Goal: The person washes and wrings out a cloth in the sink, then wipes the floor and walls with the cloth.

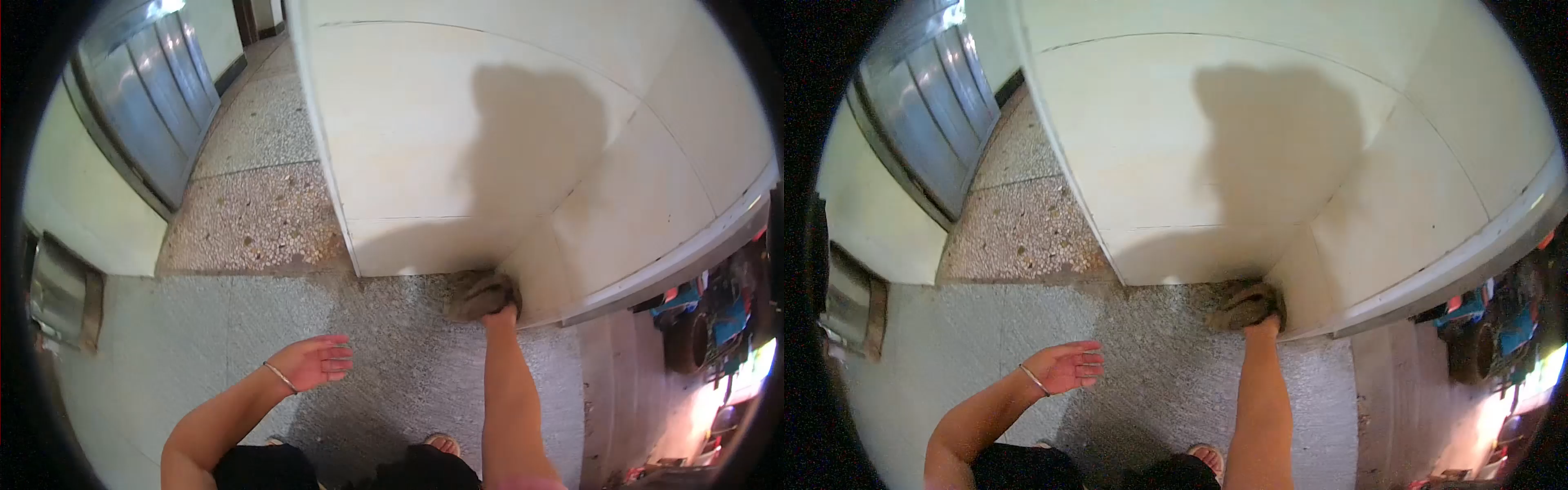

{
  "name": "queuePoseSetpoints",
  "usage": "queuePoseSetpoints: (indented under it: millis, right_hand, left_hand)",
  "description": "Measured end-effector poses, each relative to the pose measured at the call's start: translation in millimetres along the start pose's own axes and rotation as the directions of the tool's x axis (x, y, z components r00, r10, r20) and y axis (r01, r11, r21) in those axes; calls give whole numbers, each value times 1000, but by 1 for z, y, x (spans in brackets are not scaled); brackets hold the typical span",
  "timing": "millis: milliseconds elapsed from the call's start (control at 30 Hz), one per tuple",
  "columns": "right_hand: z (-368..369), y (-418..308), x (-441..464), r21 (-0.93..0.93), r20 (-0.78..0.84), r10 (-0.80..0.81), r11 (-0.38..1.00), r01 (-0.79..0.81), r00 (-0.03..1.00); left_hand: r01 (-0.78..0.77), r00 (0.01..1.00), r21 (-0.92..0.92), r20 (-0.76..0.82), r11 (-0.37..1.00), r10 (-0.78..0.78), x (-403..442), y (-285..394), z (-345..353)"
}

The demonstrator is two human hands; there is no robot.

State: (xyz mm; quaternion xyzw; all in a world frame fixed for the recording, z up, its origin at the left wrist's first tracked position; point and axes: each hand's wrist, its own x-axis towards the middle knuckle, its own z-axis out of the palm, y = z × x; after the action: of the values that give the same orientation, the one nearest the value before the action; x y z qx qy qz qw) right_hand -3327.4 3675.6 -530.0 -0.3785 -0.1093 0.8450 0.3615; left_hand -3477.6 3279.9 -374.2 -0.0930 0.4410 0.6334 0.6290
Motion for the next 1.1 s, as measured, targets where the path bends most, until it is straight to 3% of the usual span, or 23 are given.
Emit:
queuePoseSetpoints:
  millis: [100,167,200,267,333,400,433,500,567,633,700,733,800,833,900,933,1067,1100]
  right_hand:
    - [-12,1,-40,83,29,81,993,-83,996]
    - [1,3,-77,9,-142,36,999,-35,989]
    - [8,6,-88,-11,-143,27,1000,-29,989]
    - [18,10,-102,-317,-177,-363,901,296,915]
    - [5,-12,-85,-704,232,-580,454,546,781]
    - [33,-37,-78,-820,524,-604,-168,547,601]
    - [61,-37,-87,-827,555,-644,-362,429,527]
    - [74,-42,-62,-831,549,-623,-335,444,557]
    - [81,-31,-36,-824,554,-573,-483,297,604]
    - [69,-18,-12,-831,527,-531,-486,270,664]
    - [35,0,32,-664,294,-354,-743,-76,888]
    - [36,10,32,-669,295,-330,-741,-53,897]
    - [47,26,16,-787,48,-373,-585,-195,926]
    - [40,29,31,-792,38,-357,-581,-189,934]
    - [26,21,65,-653,47,-238,-742,-151,970]
    - [28,24,63,-657,28,-242,-736,-165,970]
    - [65,65,8,-571,206,-311,-808,-144,928]
    - [56,83,8,-489,281,-209,-871,-47,937]
  left_hand:
    - [82,997,-82,6,993,-82,5,-14,-1]
    - [114,993,-109,-14,987,-116,7,-21,-4]
    - [124,992,-139,-13,982,-127,8,-23,-6]
    - [138,990,-178,1,974,-140,12,-24,-11]
    - [178,984,-212,70,961,-166,18,-28,-18]
    - [188,982,-231,70,955,-176,23,-30,-24]
    - [183,983,-238,70,954,-171,25,-30,-25]
    - [181,983,-227,13,957,-183,25,-27,-20]
    - [171,982,-213,-44,962,-184,25,-26,-17]
    - [153,982,-177,-83,972,-169,24,-28,-18]
    - [121,987,-176,-84,977,-137,20,-31,-25]
    - [103,991,-168,-64,980,-115,18,-32,-29]
    - [113,982,-126,-136,986,-130,9,-30,-29]
    - [139,972,-82,-176,987,-152,5,-30,-27]
    - [166,962,-30,-216,986,-168,-1,-33,-31]
    - [192,955,19,-232,981,-182,-4,-35,-33]
    - [225,955,117,-224,967,-195,-2,-36,-38]
    - [223,959,23,-186,975,-215,6,-40,-49]
